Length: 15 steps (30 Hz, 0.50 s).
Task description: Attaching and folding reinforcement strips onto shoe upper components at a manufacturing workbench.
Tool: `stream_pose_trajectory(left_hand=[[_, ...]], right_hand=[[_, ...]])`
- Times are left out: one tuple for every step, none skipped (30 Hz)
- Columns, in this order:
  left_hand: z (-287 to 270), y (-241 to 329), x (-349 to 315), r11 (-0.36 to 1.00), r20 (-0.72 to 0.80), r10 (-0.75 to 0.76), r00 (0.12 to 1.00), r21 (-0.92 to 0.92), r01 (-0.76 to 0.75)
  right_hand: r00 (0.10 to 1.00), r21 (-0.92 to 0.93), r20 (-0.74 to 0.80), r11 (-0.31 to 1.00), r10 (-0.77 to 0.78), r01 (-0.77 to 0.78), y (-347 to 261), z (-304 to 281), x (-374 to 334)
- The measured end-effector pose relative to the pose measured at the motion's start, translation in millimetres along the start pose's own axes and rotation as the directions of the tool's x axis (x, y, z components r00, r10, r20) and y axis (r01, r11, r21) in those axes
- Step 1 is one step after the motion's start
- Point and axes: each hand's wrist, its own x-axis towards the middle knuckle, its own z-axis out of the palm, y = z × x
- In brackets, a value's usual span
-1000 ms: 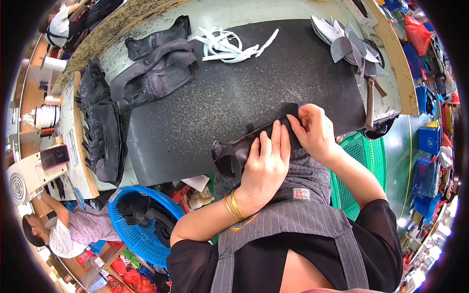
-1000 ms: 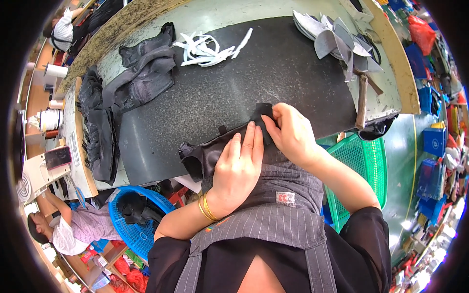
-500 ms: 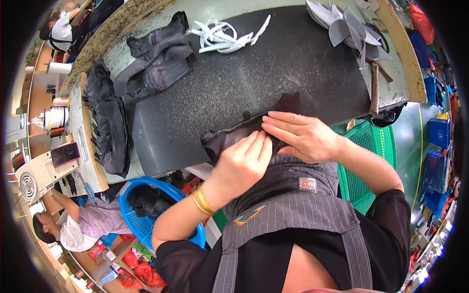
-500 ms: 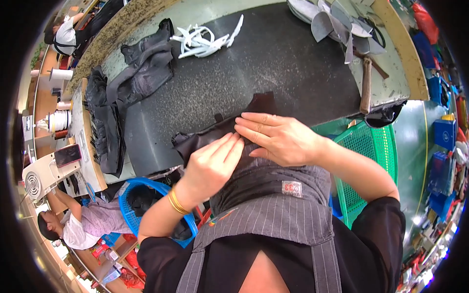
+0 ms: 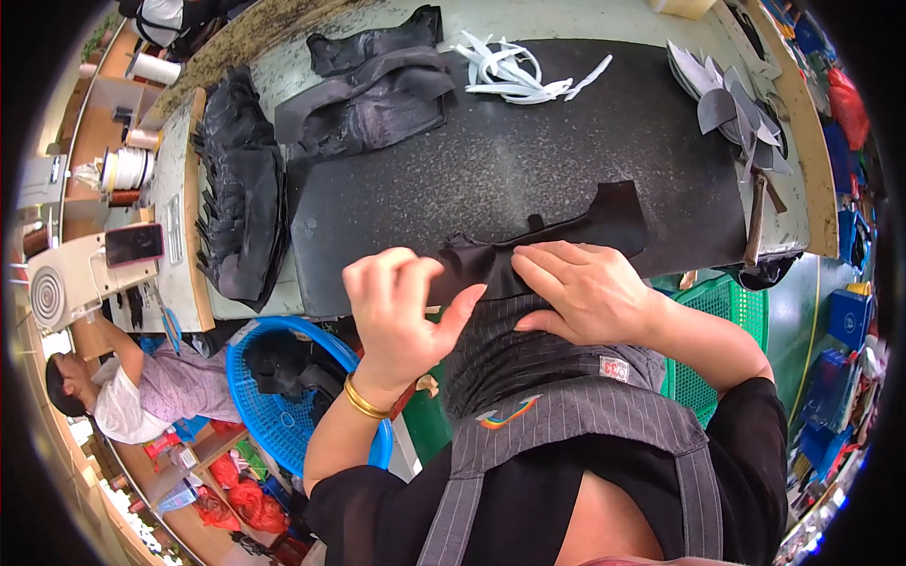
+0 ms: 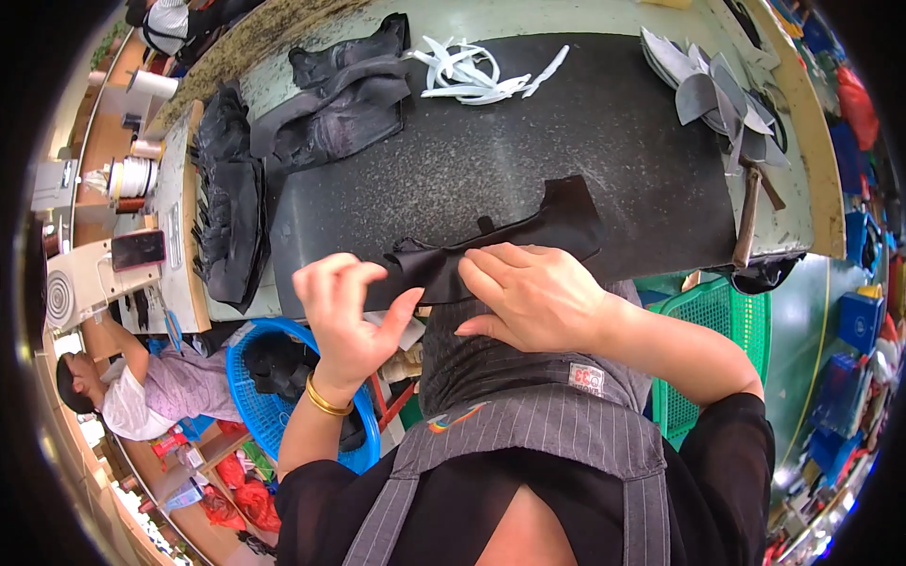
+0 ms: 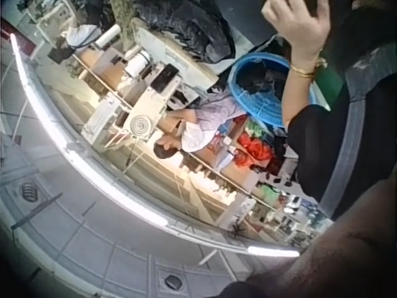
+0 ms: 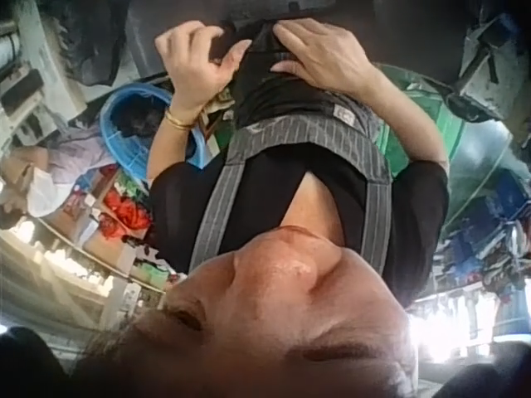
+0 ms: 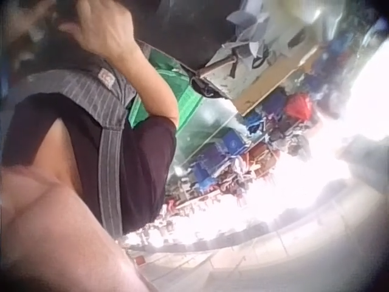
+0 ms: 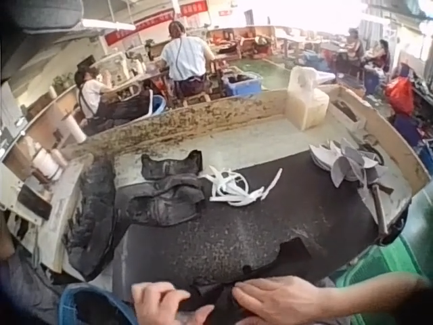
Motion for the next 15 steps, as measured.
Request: stream_pose_trajectory(left_hand=[[1.1,1.8,-4.9,0.999,0.056,0.016,0.998,0.035,-0.018],[4.5,6.6,-2.8,0.997,0.041,0.076,0.996,0.031,-0.078],[5.1,10.1,1.4,0.998,0.088,0.042,0.995,-0.046,-0.038],[4.5,13.7,7.6,0.993,0.134,0.013,0.991,-0.118,0.003],[7.0,18.7,17.1,0.939,0.147,-0.110,0.983,-0.308,0.151],[5.4,17.0,24.3,0.829,0.302,-0.199,0.932,-0.455,0.325],[13.4,13.7,24.0,0.646,0.330,-0.283,0.901,-0.628,0.433],[18.2,12.7,25.5,0.417,0.375,-0.349,0.859,-0.758,0.501],[9.7,5.5,22.8,0.369,0.504,-0.293,0.813,-0.725,0.582],[11.9,3.2,14.9,0.363,0.505,-0.292,0.812,-0.727,0.582],[17.4,2.8,3.8,0.646,0.299,-0.225,0.927,-0.667,0.372],[21.4,3.7,-5.8,0.854,0.107,-0.088,0.990,-0.504,0.131],[25.4,8.4,-9.8,0.885,0.113,-0.053,0.992,-0.455,0.099],[29.6,11.2,-13.9,0.916,0.115,-0.014,0.993,-0.396,0.058],[32.9,13.9,-16.2,0.934,0.117,-0.007,0.993,-0.354,0.049]], right_hand=[[1.000,-0.033,-0.014,0.999,0.007,-0.007,-4.4,1.4,7.2],[1.000,-0.065,-0.024,0.998,0.017,-0.019,-9.5,3.1,11.3],[1.000,-0.063,0.001,0.998,0.008,-0.008,-13.9,6.0,16.6],[0.999,-0.121,-0.052,0.993,0.008,-0.015,-17.2,9.2,22.5],[0.994,-0.185,-0.105,0.982,0.003,-0.023,-17.5,10.5,26.4],[0.996,-0.191,-0.085,0.981,-0.009,-0.007,-18.1,12.4,26.4],[0.995,-0.235,-0.074,0.969,0.062,-0.078,-18.0,16.9,26.3],[0.989,-0.279,-0.069,0.949,0.134,-0.148,-16.9,20.1,27.2],[0.980,-0.237,-0.145,0.957,0.135,-0.167,-13.1,21.0,31.2],[0.980,-0.240,-0.141,0.956,0.137,-0.169,-11.7,21.7,34.8],[0.965,-0.189,-0.136,0.950,0.226,-0.249,-10.4,18.9,37.9],[0.941,-0.138,-0.127,0.934,0.313,-0.329,-11.2,16.4,41.2],[0.935,-0.117,-0.133,0.932,0.329,-0.344,-10.7,13.3,45.3],[0.938,-0.122,-0.132,0.934,0.320,-0.336,-10.5,13.2,46.4],[0.936,-0.121,-0.124,0.931,0.329,-0.344,-10.9,13.5,46.1]])
